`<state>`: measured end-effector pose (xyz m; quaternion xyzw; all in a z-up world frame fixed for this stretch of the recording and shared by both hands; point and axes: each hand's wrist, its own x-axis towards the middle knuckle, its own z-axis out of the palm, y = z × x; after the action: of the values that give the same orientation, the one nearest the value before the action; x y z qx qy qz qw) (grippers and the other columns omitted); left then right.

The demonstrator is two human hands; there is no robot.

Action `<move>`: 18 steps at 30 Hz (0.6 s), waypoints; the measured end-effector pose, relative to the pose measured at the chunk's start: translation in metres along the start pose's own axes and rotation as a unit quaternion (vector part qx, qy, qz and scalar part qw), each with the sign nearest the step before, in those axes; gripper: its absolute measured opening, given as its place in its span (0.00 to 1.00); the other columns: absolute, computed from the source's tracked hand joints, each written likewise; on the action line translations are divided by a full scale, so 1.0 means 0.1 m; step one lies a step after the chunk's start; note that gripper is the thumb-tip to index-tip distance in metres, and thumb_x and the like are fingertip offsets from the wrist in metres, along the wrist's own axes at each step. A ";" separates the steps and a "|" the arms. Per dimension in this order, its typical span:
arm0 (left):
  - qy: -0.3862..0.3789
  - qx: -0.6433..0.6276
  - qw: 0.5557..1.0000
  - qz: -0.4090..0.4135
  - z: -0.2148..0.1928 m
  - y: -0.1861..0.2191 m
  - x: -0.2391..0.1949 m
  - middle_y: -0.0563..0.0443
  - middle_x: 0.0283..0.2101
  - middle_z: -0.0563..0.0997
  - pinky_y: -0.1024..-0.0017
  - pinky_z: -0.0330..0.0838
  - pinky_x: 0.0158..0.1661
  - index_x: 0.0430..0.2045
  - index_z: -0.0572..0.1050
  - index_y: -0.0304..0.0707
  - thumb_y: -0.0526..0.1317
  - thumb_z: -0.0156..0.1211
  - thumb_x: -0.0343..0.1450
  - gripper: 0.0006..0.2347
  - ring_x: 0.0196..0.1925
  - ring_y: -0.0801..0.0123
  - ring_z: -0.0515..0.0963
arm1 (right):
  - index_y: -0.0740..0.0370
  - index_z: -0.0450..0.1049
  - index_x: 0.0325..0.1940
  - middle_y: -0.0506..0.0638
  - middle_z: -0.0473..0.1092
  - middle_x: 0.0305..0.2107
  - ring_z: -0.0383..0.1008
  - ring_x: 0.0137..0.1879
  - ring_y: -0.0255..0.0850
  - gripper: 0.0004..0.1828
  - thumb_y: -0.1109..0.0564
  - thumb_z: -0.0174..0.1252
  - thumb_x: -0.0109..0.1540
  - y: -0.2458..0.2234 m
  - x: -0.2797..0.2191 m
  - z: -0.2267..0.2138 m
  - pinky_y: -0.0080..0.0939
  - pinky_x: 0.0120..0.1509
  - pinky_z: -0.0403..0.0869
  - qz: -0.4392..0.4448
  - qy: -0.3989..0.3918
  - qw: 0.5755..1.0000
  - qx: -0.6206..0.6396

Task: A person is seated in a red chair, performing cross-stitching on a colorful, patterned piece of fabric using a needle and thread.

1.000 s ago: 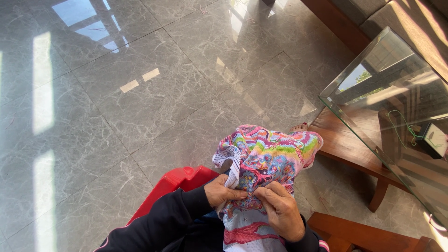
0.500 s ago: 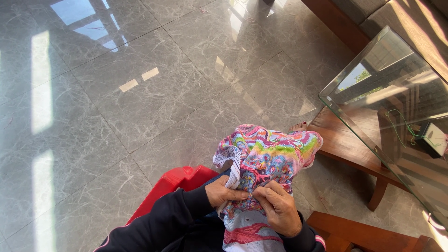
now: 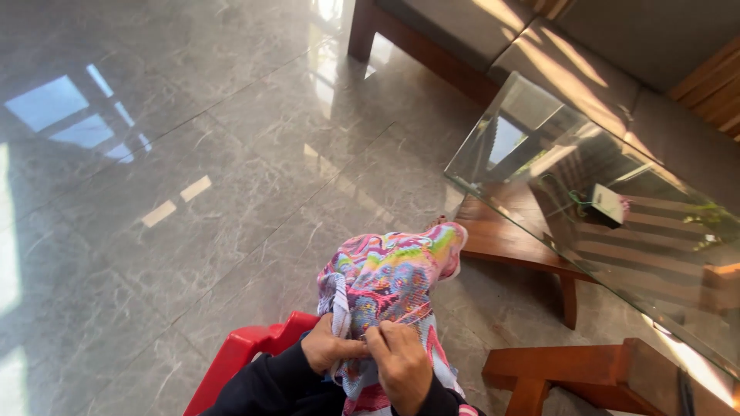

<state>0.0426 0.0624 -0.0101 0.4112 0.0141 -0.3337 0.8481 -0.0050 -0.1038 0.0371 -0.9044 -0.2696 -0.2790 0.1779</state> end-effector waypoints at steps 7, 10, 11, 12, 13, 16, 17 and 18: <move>0.019 -0.012 1.000 0.006 -0.02 -0.14 0.03 0.34 0.38 0.87 0.58 0.83 0.44 0.40 0.81 0.17 0.22 0.72 0.59 0.16 0.39 0.52 0.86 | 0.65 0.71 0.46 0.57 0.68 0.33 0.69 0.36 0.49 0.06 0.68 0.51 0.66 -0.03 0.10 -0.02 0.48 0.43 0.75 -0.077 -0.036 0.987 -0.136; 0.029 -0.024 0.999 0.009 -0.09 -0.25 0.08 0.37 0.32 0.84 0.64 0.81 0.38 0.36 0.80 0.19 0.22 0.73 0.60 0.13 0.34 0.58 0.83 | 0.66 0.70 0.50 0.58 0.68 0.46 0.71 0.43 0.50 0.12 0.63 0.42 0.69 0.04 0.16 -0.06 0.49 0.46 0.69 -0.081 -0.027 0.996 -0.033; 0.026 -0.020 0.999 0.012 -0.15 -0.32 0.13 0.37 0.32 0.84 0.64 0.81 0.38 0.36 0.80 0.19 0.22 0.73 0.60 0.13 0.34 0.58 0.83 | 0.66 0.70 0.50 0.58 0.68 0.46 0.71 0.43 0.50 0.12 0.63 0.42 0.69 -0.03 0.21 -0.13 0.49 0.46 0.69 -0.083 -0.022 0.996 -0.036; 0.017 -0.031 0.999 0.007 -0.22 -0.40 0.17 0.37 0.31 0.84 0.63 0.81 0.37 0.34 0.80 0.20 0.24 0.73 0.60 0.11 0.34 0.56 0.84 | 0.68 0.69 0.48 0.60 0.70 0.44 0.72 0.41 0.52 0.09 0.64 0.42 0.69 -0.10 0.24 -0.19 0.50 0.44 0.70 -0.079 0.001 0.996 0.046; 0.008 -0.042 0.999 0.001 -0.29 -0.48 0.21 0.36 0.30 0.84 0.63 0.81 0.35 0.31 0.80 0.20 0.25 0.74 0.61 0.10 0.34 0.54 0.84 | 0.69 0.67 0.45 0.62 0.72 0.41 0.74 0.39 0.53 0.08 0.64 0.42 0.70 -0.18 0.27 -0.25 0.50 0.41 0.72 -0.076 0.023 0.989 0.127; 0.037 -0.077 0.995 -0.054 -0.17 -0.33 0.13 0.25 0.36 0.85 0.54 0.84 0.38 0.40 0.78 0.13 0.19 0.69 0.60 0.15 0.34 0.44 0.86 | 0.69 0.77 0.26 0.59 0.76 0.24 0.74 0.29 0.44 0.23 0.50 0.52 0.69 -0.18 -0.29 0.12 0.40 0.35 0.71 0.224 0.097 0.781 0.575; 0.037 -0.076 0.995 -0.053 -0.06 -0.19 0.06 0.25 0.36 0.85 0.54 0.84 0.38 0.40 0.78 0.13 0.19 0.69 0.60 0.15 0.34 0.44 0.86 | 0.69 0.77 0.26 0.59 0.76 0.24 0.74 0.29 0.44 0.23 0.50 0.52 0.69 -0.08 -0.24 -0.37 0.40 0.35 0.71 0.223 0.098 0.781 0.576; 0.057 -0.096 0.990 -0.084 0.05 -0.05 -0.01 0.24 0.44 0.84 0.50 0.81 0.46 0.49 0.75 0.16 0.18 0.67 0.59 0.22 0.42 0.39 0.84 | 0.64 0.77 0.28 0.55 0.78 0.29 0.77 0.34 0.44 0.25 0.47 0.47 0.71 0.04 -0.18 -0.86 0.43 0.42 0.72 0.167 0.011 0.847 0.504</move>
<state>0.0375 0.0574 -0.0094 0.3439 0.1287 -0.3773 0.8502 -0.0509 -0.1547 0.0930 -0.7183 -0.2162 -0.0805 0.6564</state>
